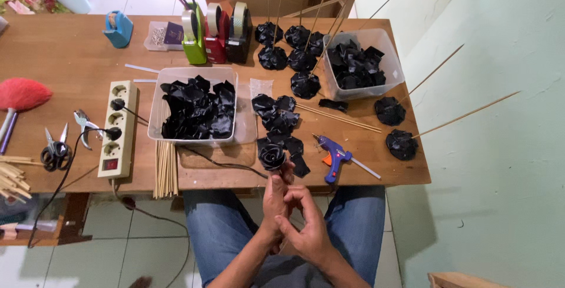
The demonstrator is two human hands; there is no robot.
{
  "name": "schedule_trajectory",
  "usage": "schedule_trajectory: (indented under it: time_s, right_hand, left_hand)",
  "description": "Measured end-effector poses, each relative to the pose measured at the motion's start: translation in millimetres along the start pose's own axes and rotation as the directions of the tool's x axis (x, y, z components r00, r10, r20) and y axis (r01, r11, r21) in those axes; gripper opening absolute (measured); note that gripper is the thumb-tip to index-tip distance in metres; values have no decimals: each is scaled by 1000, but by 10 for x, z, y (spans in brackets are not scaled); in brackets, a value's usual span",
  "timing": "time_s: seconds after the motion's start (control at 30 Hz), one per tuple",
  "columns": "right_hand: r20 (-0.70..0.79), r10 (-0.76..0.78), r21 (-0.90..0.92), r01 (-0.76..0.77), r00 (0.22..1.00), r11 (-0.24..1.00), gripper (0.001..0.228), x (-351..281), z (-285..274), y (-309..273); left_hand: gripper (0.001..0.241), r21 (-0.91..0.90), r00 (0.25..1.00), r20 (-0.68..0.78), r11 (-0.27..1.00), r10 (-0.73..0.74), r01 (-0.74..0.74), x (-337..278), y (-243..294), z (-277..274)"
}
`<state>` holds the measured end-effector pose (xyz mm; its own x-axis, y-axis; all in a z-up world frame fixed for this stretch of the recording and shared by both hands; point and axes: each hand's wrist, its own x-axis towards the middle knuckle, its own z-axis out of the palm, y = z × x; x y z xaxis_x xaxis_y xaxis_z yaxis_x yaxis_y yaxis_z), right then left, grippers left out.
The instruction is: The person sits at a wooden table and uses a hot glue gun to attach black fabric petals to a wooden stick, forming a rose shape. They repeatedly pick up petals, apply glue, and press them onto the growing flower structure.
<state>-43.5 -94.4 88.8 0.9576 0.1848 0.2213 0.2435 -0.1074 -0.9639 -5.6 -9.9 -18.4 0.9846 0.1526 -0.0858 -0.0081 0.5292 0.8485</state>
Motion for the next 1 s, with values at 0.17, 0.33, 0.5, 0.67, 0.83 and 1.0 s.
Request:
schedule_trajectory:
  time_s: [0.17, 0.33, 0.5, 0.67, 0.83, 1.0]
  right_hand:
    - [8, 18, -23, -18, 1000, 1000, 26, 34, 5, -48]
    - [4, 97, 32, -97, 995, 995, 34, 27, 36, 14]
    - [11, 105, 76, -106, 994, 992, 25, 63, 20, 64]
    - [52, 103, 72, -106, 993, 992, 17, 61, 2, 138]
    - [34, 115, 117, -119, 993, 986, 20, 61, -22, 214]
    - [-156, 178, 123, -159, 972, 980, 30, 83, -53, 134]
  left_hand:
    - [64, -2, 999, -32, 999, -43, 43, 3, 159, 52]
    - [60, -66, 999, -32, 998, -10, 8, 44, 70, -1]
    - [60, 20, 993, -61, 995, -97, 99, 25, 238, 76]
    - [52, -66, 993, -35, 992, -110, 107, -17, 300, 119]
    - [41, 108, 998, -19, 992, -66, 67, -17, 413, 130]
    - [39, 88, 993, -5, 989, -119, 119, -65, 514, 223]
